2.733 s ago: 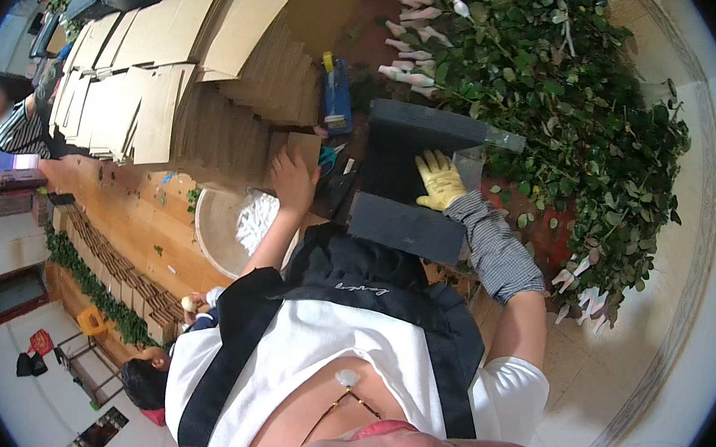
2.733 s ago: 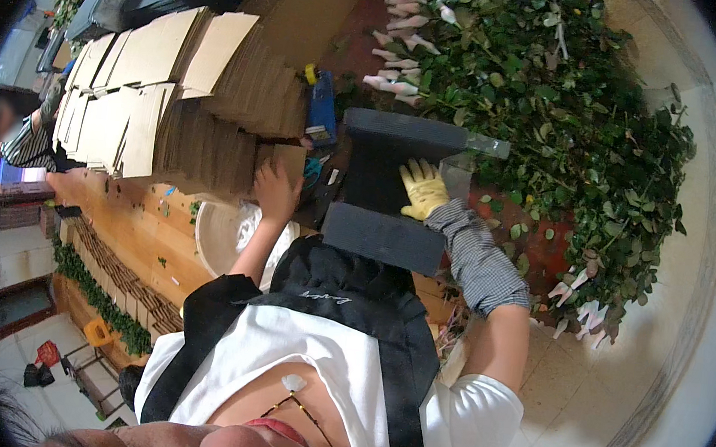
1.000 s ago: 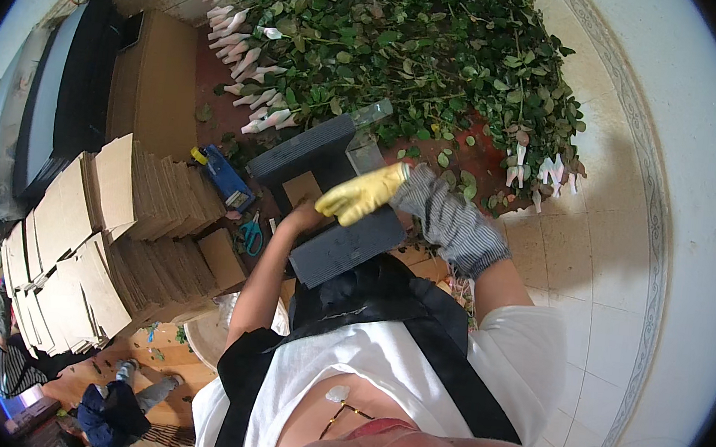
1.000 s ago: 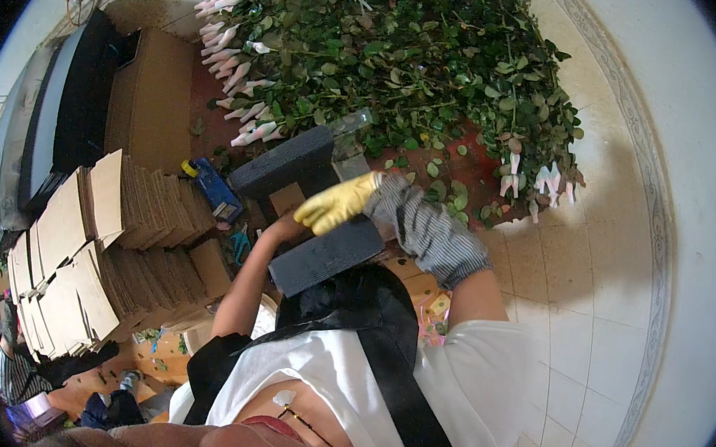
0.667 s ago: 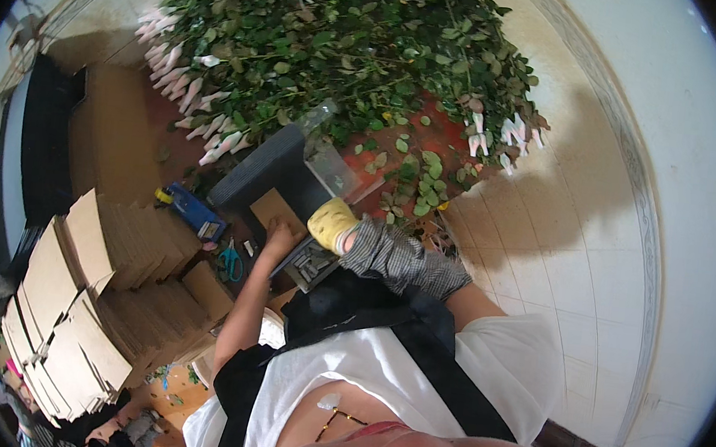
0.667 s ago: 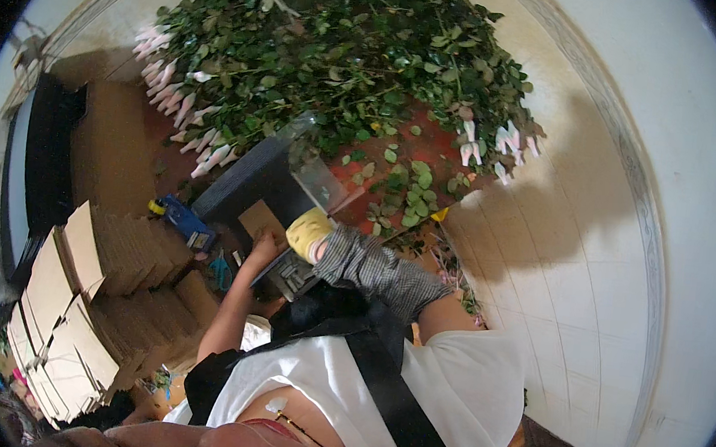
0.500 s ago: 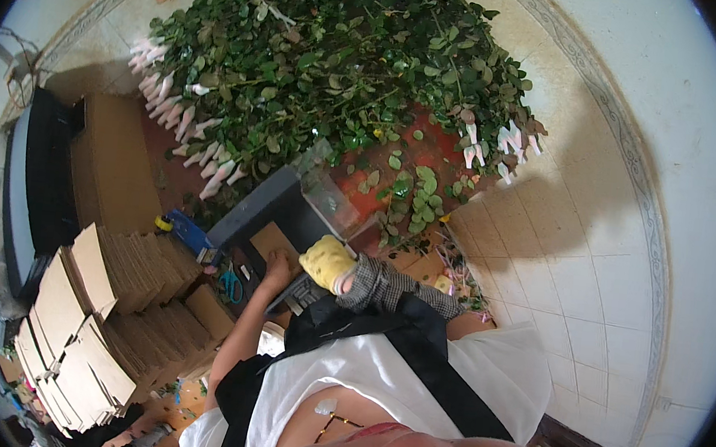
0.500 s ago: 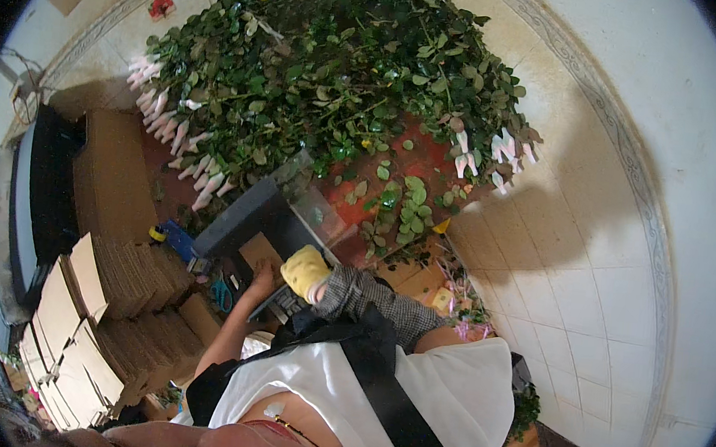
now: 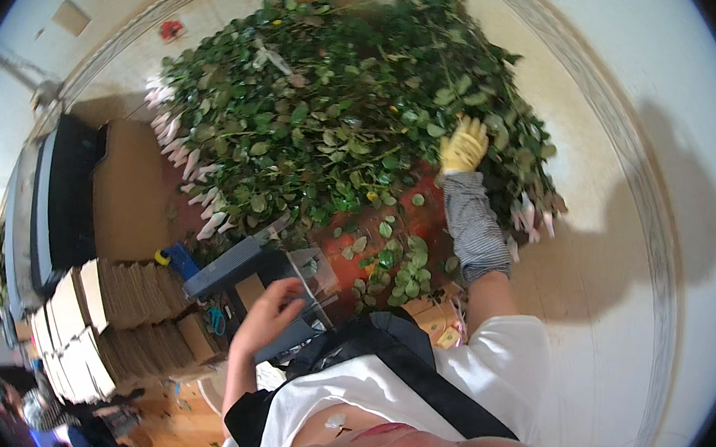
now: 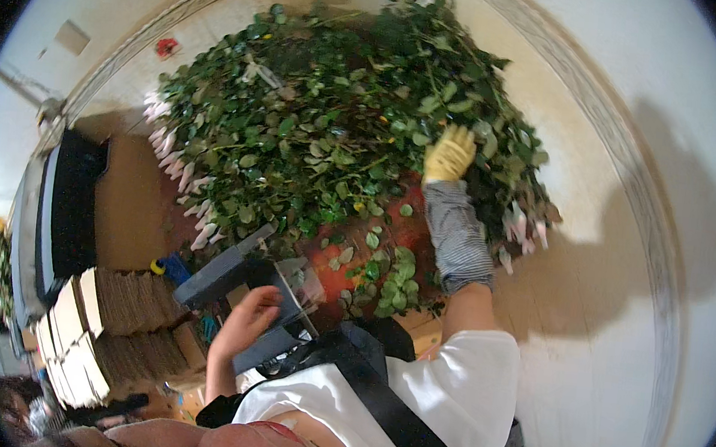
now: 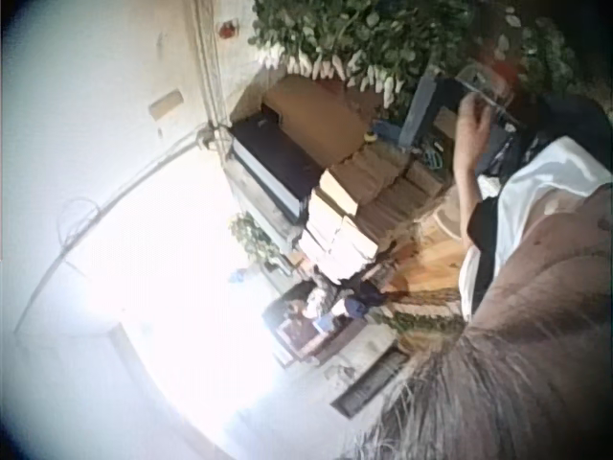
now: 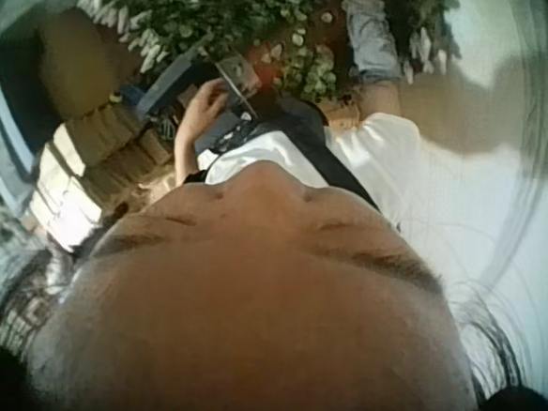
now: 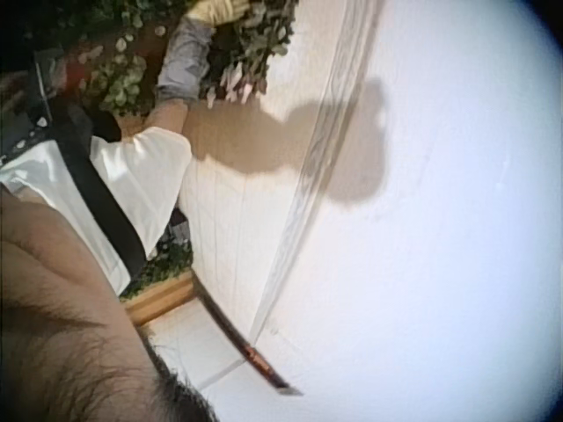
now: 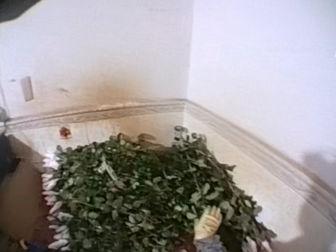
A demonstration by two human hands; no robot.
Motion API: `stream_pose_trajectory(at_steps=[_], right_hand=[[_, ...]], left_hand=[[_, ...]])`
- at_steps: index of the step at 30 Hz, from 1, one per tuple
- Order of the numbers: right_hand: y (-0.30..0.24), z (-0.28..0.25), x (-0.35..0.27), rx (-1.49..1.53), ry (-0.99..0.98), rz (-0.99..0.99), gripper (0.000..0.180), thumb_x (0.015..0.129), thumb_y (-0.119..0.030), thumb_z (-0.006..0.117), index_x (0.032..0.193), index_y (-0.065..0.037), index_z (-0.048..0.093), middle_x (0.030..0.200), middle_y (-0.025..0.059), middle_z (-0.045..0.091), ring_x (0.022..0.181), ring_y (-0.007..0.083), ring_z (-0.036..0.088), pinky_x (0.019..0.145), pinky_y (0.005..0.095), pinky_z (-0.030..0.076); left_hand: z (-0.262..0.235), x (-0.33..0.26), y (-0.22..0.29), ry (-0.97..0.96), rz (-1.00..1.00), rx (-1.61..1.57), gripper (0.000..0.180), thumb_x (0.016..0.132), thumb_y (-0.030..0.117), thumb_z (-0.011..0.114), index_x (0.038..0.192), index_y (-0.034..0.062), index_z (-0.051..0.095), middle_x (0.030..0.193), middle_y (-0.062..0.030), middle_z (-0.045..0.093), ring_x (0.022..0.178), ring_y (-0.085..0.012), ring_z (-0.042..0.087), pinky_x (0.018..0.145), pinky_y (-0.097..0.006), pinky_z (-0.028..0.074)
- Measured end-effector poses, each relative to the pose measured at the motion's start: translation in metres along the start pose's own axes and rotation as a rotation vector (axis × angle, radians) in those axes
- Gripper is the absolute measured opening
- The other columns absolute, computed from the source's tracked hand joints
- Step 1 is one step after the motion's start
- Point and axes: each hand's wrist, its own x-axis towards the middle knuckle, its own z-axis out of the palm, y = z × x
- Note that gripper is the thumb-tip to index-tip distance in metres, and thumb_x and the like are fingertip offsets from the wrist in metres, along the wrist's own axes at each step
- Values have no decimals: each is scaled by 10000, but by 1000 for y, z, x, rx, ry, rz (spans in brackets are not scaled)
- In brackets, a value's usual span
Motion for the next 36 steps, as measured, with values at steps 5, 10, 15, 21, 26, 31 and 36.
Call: stream_pose_trajectory(at_steps=[5, 10, 15, 21, 26, 31, 36], right_hand=[[27, -59, 52, 325, -200, 106, 243, 833, -85, 569, 1042, -16, 672, 932, 194, 689, 889, 359, 657, 804, 412, 526], [90, -106, 99, 221, -227, 254, 300, 898, -83, 536, 1186, -36, 604, 963, 177, 680, 842, 305, 666, 784, 416, 536], [132, -8, 71, -18, -547, 144, 610, 833, -330, 691, 1324, -23, 498, 1217, 193, 614, 1121, 336, 585, 987, 402, 465], [153, 28, 90, 165, -749, 311, 633, 788, -302, 735, 1306, 0, 533, 1210, 208, 628, 1096, 349, 615, 944, 387, 508], [130, -88, 168, 286, -653, 412, 698, 859, -298, 682, 1437, -23, 404, 1492, 228, 370, 1364, 358, 397, 1141, 387, 334], [129, -136, 181, 655, -716, 474, 677, 846, -251, 698, 1405, 18, 428, 1456, 198, 437, 1344, 322, 418, 1134, 406, 341], [53, -171, 125, 974, -958, 204, 580, 837, 114, 536, 1383, -74, 486, 1408, 118, 509, 1288, 242, 490, 1120, 309, 389]], left_hand=[[58, 12, 22, -53, -20, -272, 355, 993, 115, 539, 1328, 25, 461, 1212, -88, 613, 1140, -171, 565, 972, -316, 446], [87, 31, 7, 56, -12, -316, 346, 996, 132, 541, 1312, 10, 473, 1146, -93, 640, 1048, -171, 611, 912, -305, 482], [93, 53, 15, -9, 56, -261, 359, 988, 128, 549, 1316, 6, 467, 1140, -103, 641, 1028, -180, 618, 890, -309, 493], [100, 56, 15, -129, 129, -115, 372, 952, 118, 592, 1291, 3, 492, 1118, -138, 644, 1000, -213, 637, 870, -324, 504], [87, 33, -3, -103, 75, -107, 341, 973, 113, 570, 1294, 12, 516, 1139, -109, 652, 1031, -184, 623, 885, -318, 493], [79, 29, 7, -28, 126, -262, 315, 986, 108, 543, 1278, -6, 515, 1118, -98, 645, 1046, -161, 611, 904, -296, 485], [90, 52, 13, 65, 252, -520, 327, 1012, 129, 505, 1308, -7, 470, 1212, -87, 584, 1153, -157, 543, 991, -290, 423]])
